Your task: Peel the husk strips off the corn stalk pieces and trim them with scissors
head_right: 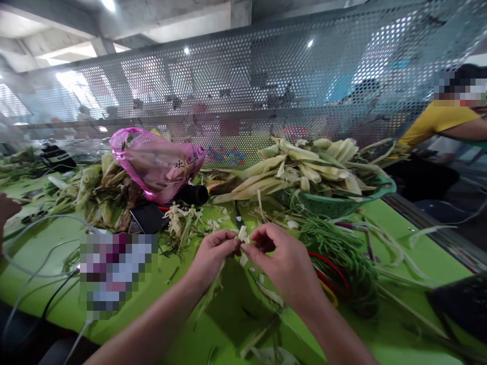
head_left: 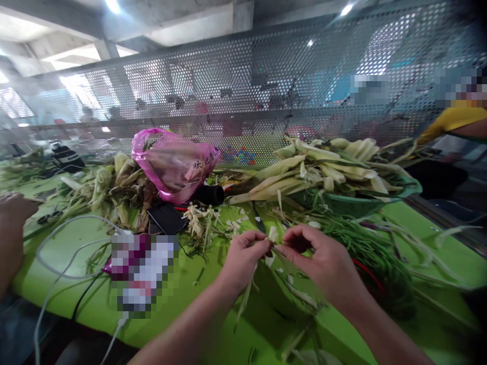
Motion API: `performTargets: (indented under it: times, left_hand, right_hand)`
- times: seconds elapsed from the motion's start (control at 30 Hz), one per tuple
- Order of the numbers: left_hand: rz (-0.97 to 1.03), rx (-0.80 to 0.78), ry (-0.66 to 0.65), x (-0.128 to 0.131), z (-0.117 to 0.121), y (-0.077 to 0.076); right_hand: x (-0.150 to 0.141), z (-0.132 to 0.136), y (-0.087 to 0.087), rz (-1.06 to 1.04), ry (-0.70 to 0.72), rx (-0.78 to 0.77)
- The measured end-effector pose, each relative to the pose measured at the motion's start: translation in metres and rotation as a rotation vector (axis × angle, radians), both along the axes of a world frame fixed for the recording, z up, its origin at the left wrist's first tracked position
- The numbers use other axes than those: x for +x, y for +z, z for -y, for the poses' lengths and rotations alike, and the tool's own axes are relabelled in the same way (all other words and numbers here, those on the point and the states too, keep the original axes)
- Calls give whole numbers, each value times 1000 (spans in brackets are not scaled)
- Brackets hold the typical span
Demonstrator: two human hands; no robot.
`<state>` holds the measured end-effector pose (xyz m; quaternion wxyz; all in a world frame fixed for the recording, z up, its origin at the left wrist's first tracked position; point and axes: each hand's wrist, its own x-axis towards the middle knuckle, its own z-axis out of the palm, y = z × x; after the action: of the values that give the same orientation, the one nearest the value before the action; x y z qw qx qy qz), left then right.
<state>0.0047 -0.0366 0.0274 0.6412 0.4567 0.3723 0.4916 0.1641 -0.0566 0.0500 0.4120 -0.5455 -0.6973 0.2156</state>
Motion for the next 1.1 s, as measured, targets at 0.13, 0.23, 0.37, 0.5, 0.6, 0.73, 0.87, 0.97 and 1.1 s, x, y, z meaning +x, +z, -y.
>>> performTargets:
  times: [0.13,0.23,0.37,0.5,0.6,0.73,0.87,0.97,1.1]
  left_hand:
    - [31,-13,-45,0,2,2]
    - [41,-19,-61,1,2,2]
    - [19,-18,-63,3,1,-2]
    - [-8,-14,-41,4,1,-2]
    - [28,-1,-56,4,2,0]
    - [-44,44,-106,0,0,1]
    - [-97,49,-108,-4,-2,1]
    - [14,-5,-60,-5,-1,2]
    - [208,-67,-10,-6,1,4]
  right_hand:
    - [0,-3,2,-246,104,-189]
    - [-2,-3,2,-246,110,-178]
    - [-2,-3,-4,-80,31,18]
    - [-2,-3,-8,18,19,91]
    - [-4,-2,-7,14,13,89]
    - [-7,-2,-6,1,8,90]
    - [-10,-2,-6,-5,18,92]
    - [-12,-1,-5,-56,12,51]
    - [-14,0,-4,-125,38,-64]
